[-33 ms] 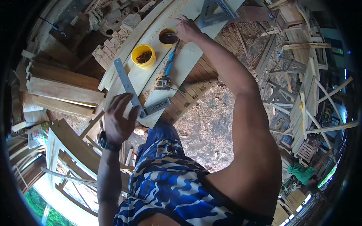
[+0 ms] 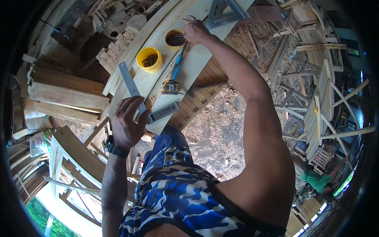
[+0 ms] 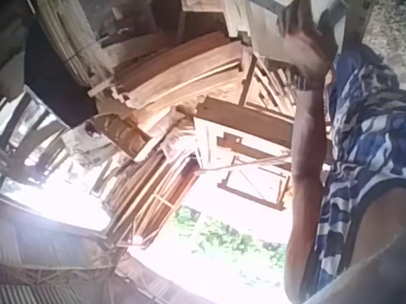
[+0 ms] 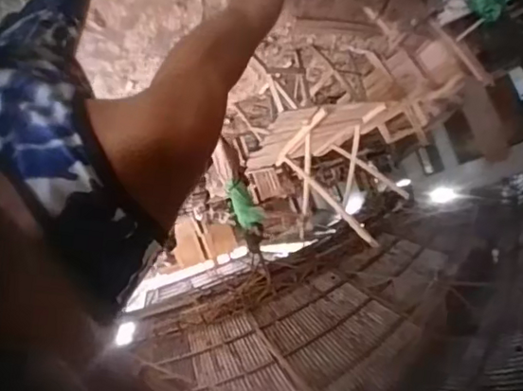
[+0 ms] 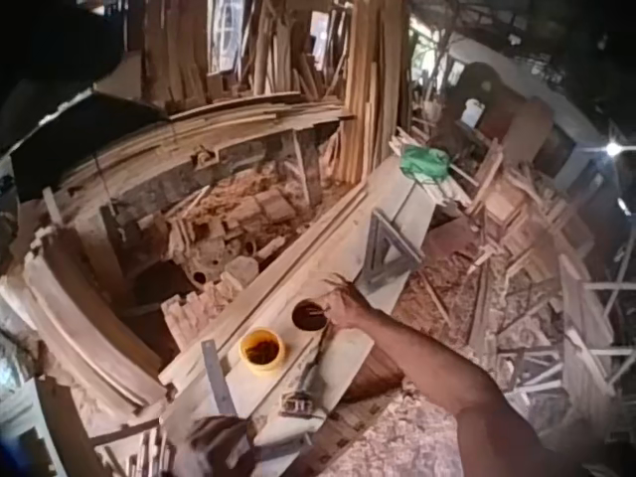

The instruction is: The person assembles a wooden frame structure using a hammer and nails. They repeatedly pick up wooden planks, position them against the frame, and hammer nails to secure the joints. The person also uses a metal square to check alignment and a chisel to adjust the wood.

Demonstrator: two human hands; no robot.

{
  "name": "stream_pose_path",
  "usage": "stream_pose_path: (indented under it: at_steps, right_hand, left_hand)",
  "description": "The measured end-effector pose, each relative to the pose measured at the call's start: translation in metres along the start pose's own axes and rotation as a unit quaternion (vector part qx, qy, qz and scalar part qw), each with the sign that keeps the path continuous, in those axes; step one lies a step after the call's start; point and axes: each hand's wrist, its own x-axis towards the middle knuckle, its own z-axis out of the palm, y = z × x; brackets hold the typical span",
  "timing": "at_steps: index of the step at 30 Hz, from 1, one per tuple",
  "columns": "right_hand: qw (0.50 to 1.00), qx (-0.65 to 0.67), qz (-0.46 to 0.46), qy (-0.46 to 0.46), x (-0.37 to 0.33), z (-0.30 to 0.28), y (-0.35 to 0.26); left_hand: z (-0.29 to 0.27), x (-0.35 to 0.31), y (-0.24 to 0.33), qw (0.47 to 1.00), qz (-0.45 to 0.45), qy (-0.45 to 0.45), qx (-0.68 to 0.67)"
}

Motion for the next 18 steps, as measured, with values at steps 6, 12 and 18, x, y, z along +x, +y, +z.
stream_pose_path:
  at_steps: [6, 12, 18]
  right_hand:
    - [0.992, 0.039, 0.002, 0.118, -0.018, 0.015, 0.019]
    - [0.95, 0.291, 0.109, -0.032, -0.059, -0.041, -0.047]
    - [0.867, 0.453, 0.118, -0.171, -0.137, -0.073, -0.14]
  left_hand:
    - [0.047, 0.033, 0.007, 0.995, 0.074, -0.053, -0.04]
    - [0.073, 0.066, 0.016, 0.995, 0.093, 0.022, 0.003]
    - [0.108, 0.057, 0.004, 0.993, 0.055, -0.091, 0.053]
